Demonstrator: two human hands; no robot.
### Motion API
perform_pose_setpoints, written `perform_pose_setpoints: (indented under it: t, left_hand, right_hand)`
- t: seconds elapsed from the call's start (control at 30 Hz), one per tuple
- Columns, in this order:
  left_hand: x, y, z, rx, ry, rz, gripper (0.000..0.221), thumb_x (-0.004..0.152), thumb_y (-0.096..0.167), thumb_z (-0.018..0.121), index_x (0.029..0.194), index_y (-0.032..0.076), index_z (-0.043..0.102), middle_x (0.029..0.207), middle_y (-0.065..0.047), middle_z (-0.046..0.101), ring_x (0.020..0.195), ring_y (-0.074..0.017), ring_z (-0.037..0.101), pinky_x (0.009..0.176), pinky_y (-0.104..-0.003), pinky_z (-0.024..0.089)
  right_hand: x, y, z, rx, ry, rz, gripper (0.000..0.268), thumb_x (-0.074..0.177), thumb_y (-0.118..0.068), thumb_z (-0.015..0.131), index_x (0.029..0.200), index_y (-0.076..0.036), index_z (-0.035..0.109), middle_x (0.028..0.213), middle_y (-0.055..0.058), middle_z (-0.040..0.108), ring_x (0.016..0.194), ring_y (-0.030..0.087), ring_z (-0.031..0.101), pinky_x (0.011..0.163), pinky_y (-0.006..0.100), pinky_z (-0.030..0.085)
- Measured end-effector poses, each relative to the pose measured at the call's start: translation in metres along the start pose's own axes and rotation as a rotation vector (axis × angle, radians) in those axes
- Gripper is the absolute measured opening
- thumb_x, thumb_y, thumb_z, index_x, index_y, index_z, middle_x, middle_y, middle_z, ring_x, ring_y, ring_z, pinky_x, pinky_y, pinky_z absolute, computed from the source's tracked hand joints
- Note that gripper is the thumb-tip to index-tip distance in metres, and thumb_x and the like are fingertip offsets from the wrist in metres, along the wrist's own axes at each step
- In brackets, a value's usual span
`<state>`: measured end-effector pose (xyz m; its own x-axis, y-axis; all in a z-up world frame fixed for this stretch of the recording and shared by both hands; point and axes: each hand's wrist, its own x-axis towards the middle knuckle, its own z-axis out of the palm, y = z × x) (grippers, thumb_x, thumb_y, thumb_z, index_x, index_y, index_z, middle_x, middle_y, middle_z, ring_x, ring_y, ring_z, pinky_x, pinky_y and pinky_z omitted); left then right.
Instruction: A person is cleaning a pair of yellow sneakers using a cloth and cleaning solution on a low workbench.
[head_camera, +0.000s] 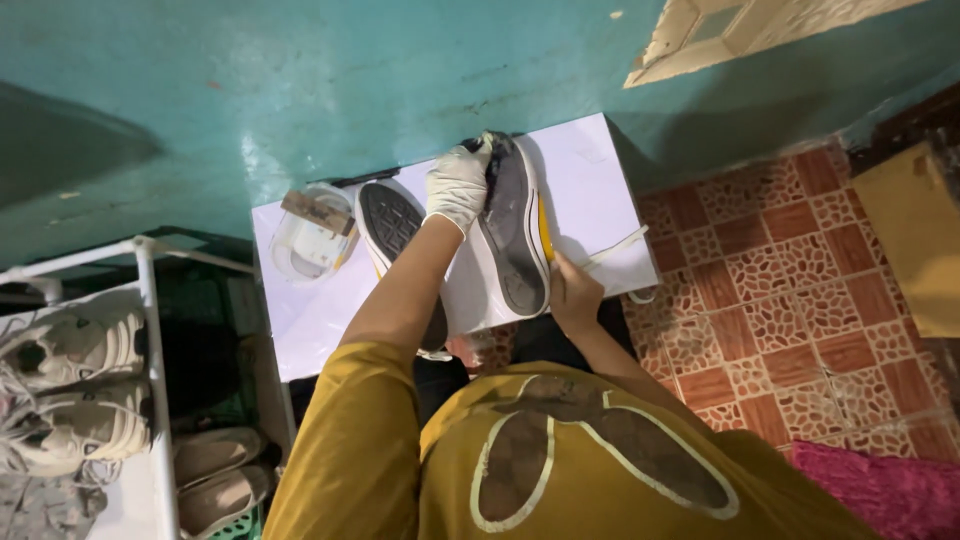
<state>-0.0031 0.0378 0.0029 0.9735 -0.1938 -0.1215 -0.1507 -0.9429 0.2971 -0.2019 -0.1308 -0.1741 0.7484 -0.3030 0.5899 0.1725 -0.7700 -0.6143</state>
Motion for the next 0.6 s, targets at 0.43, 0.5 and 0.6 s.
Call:
perform_pose_setpoints:
  t: [0.43, 0.5, 0.6]
  left_hand:
    - [-0.144, 0.058, -0.084, -0.321, -0.222, 0.133, 0.060, 0.100, 0.003, 0.047, 0.158, 0.015, 0.034, 0.138, -0.036, 0.057, 0.133, -0.0504, 0.053, 0.116, -0.058, 0.044]
    - [-0.145, 0.048, -0.054, -0.223, -0.175, 0.118, 0.056, 0.102, 0.009, 0.047, 0.156, 0.018, 0.038, 0.131, -0.031, 0.060, 0.125, -0.0471, 0.059, 0.108, -0.054, 0.051]
    - [-0.143, 0.022, 0.015, -0.078, -0.120, 0.101, 0.051, 0.104, 0.018, 0.047, 0.155, 0.021, 0.043, 0.121, -0.023, 0.065, 0.113, -0.0424, 0.069, 0.096, -0.049, 0.061]
  right_hand:
    - [0.034, -0.038, -0.032, 0.238, 0.007, 0.034, 0.026, 0.102, -0.011, 0.061, 0.122, 0.000, 0.075, 0.102, 0.019, 0.076, 0.098, 0.037, 0.072, 0.082, 0.044, 0.059]
    - [0.036, -0.038, -0.024, 0.289, 0.030, 0.030, 0.025, 0.104, -0.009, 0.061, 0.123, 0.000, 0.074, 0.104, 0.019, 0.076, 0.099, 0.037, 0.072, 0.085, 0.042, 0.059]
    - [0.032, -0.046, -0.023, 0.349, 0.038, 0.057, 0.025, 0.106, -0.010, 0.056, 0.122, 0.001, 0.072, 0.103, 0.020, 0.075, 0.097, 0.038, 0.073, 0.082, 0.043, 0.059]
